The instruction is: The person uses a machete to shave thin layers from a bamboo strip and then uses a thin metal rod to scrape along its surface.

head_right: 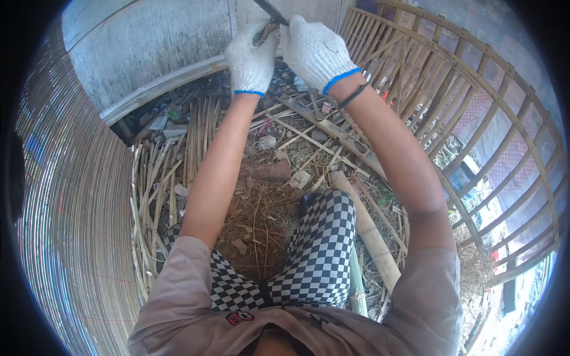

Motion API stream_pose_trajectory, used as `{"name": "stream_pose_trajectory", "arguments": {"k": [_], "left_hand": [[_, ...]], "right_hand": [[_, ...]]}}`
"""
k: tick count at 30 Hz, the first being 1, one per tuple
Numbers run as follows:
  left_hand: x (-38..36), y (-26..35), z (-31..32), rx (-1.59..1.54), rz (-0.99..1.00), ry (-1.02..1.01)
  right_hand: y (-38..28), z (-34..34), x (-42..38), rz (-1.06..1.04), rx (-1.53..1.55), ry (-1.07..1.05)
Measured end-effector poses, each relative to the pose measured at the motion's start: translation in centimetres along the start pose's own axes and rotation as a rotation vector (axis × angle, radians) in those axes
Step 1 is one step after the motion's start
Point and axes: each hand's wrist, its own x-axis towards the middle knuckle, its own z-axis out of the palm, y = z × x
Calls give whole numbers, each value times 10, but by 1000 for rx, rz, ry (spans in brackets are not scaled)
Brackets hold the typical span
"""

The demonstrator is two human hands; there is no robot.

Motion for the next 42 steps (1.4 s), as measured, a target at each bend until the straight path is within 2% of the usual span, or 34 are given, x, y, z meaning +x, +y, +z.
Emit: {"name": "stream_pose_trajectory", "arguments": {"k": [4, 7, 10, 13, 16, 19, 22, 25, 28, 32, 34, 38, 40, 42], "left_hand": [[-2, -4, 3, -78, 9, 70], [-3, -6, -5, -38, 8, 25], [-2, -10, 0, -123, 78, 96], [-3, -8, 0, -116, 54, 77], [-6, -4, -4, -125, 27, 29], [-5, -6, -4, -164, 81, 72], [-7, -26, 2, -278, -25, 19], [-11, -32, 3, -342, -45, 60], [-14, -23, 0, -333, -45, 71], [-19, -15, 0, -226, 61, 158], [-21, -8, -1, -200, 121, 212], [-25, -6, 2, -144, 99, 227], [-24, -9, 6, -149, 116, 236], [-24, -8, 11, -165, 106, 248]], "right_hand": [[-8, -3, 4, 6, -64, -35], [-12, -10, 4, -42, -124, -36], [-14, -16, 5, -32, -105, -68], [-10, -17, 3, -60, -25, -57], [-16, -21, 1, 29, 53, -117], [-11, -16, 5, 51, 218, -124], [-11, -23, 12, 157, 303, -258], [-19, -36, 14, 245, 403, -389], [-10, -28, 17, 60, 223, -309], [-14, -52, 17, 131, 299, -473], [-16, -55, 18, 265, 335, -548], [-15, -61, 16, 150, 331, -533], [-5, -52, 16, 171, 414, -494], [-13, -54, 13, 243, 349, -507]]}}
